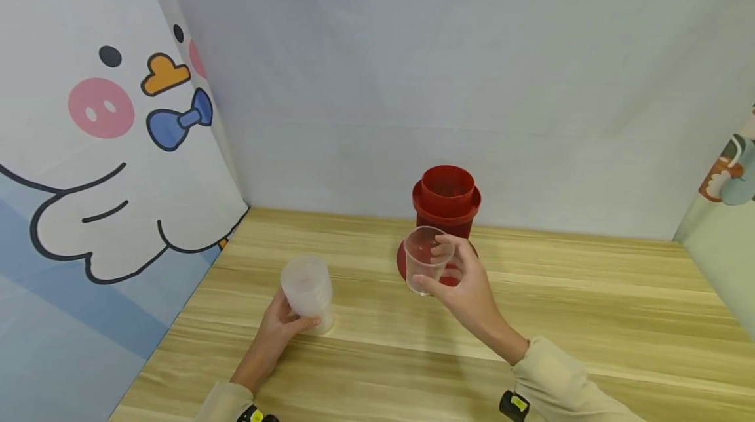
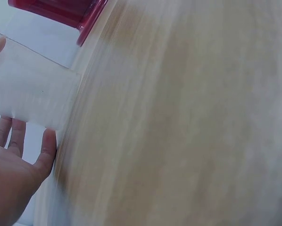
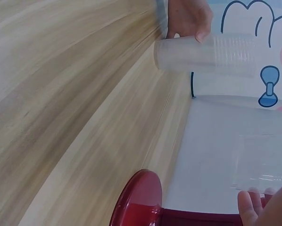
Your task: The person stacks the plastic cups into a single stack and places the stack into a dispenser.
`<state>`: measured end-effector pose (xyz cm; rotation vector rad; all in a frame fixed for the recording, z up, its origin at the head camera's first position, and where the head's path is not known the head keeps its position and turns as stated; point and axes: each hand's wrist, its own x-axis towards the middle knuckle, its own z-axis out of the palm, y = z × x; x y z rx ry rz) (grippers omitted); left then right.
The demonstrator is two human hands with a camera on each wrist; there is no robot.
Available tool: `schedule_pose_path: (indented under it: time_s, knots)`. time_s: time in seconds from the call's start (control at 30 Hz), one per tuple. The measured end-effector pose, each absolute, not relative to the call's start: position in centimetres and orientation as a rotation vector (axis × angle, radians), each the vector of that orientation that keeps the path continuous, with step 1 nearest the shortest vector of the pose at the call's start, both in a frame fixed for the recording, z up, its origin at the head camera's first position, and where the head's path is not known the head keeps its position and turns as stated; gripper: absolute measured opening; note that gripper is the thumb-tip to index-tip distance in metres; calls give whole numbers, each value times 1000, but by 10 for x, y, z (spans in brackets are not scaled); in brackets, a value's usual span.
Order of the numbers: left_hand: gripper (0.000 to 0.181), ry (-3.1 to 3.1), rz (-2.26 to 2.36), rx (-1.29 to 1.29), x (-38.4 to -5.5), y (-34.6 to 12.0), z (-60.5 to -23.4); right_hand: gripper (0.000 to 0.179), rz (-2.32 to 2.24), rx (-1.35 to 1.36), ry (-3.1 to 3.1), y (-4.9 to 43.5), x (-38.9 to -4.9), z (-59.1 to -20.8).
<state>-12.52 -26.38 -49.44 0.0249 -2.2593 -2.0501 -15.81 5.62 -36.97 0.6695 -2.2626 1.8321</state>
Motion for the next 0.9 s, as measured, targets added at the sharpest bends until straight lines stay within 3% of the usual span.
schedule_pose_path:
  time_s: [0.8,0.9]
  knots:
    - [87,-2266,-2049,10,-125,-265,-495,65,1872,786,-2276,24,-162,-354]
    - [88,-2262,-2052,5,-125,-265,-496,68,1847,795,-2278,21,-172,-366]
